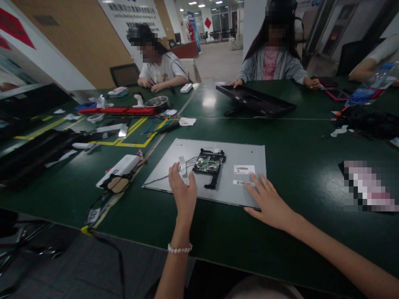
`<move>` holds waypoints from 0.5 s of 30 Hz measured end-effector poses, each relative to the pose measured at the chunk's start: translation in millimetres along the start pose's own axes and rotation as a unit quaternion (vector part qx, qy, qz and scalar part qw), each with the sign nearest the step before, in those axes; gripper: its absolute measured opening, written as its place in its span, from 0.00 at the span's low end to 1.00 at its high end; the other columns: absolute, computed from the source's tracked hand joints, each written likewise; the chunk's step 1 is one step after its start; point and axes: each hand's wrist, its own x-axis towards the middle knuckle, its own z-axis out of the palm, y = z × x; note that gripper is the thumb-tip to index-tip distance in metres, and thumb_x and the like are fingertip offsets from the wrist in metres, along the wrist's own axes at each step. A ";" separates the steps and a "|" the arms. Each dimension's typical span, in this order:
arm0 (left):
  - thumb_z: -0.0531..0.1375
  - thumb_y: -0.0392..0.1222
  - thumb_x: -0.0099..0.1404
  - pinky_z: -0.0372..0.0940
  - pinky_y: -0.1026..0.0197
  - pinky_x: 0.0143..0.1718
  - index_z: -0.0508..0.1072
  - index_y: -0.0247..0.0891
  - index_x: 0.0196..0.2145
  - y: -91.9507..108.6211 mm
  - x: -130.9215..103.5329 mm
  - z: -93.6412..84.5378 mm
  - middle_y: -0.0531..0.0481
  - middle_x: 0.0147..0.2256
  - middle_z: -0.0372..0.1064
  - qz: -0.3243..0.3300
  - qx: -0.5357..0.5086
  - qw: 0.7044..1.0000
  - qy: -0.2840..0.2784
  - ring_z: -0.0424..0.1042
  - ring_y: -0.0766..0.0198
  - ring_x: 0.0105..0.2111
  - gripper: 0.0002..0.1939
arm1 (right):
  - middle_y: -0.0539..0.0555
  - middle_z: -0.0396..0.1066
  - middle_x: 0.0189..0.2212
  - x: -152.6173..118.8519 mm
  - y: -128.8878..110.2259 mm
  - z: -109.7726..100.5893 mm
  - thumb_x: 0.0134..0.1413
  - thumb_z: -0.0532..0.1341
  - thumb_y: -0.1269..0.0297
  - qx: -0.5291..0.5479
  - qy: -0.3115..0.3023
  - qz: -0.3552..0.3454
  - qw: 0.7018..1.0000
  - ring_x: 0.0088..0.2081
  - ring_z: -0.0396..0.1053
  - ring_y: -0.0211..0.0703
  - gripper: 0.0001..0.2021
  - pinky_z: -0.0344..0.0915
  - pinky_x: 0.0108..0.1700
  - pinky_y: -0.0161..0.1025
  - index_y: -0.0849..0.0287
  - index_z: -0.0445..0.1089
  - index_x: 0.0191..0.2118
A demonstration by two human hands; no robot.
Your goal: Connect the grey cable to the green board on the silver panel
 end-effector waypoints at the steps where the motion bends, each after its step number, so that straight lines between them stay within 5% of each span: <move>1: 0.55 0.41 0.68 0.51 0.44 0.65 0.59 0.35 0.61 -0.1 0.0 0.0 0.34 0.60 0.59 0.001 0.002 1.000 0.000 0.56 0.49 0.64 0.25 | 0.65 0.36 0.72 4.2 -3.3 -1.5 0.62 0.53 0.42 0.002 -0.003 0.000 1.000 0.71 0.29 0.66 0.38 0.39 0.68 0.61 0.60 0.50 0.70; 9: 0.56 0.41 0.68 0.52 0.45 0.65 0.59 0.34 0.61 -3.3 -1.1 0.9 0.34 0.59 0.60 0.007 0.004 1.000 -0.016 0.57 0.50 0.63 0.25 | 0.64 0.43 0.71 35.4 -22.1 -0.8 0.60 0.54 0.41 0.007 -0.010 -0.004 1.000 0.70 0.34 0.71 0.37 0.36 0.66 0.69 0.56 0.53 0.69; 15: 0.55 0.40 0.68 0.52 0.44 0.65 0.59 0.33 0.60 -5.0 -2.3 2.8 0.33 0.58 0.61 0.022 0.007 1.000 -0.013 0.57 0.49 0.63 0.25 | 0.69 0.44 0.70 52.7 -33.6 3.0 0.61 0.54 0.44 0.009 0.000 -0.031 0.999 0.71 0.38 0.64 0.37 0.34 0.67 0.65 0.62 0.54 0.68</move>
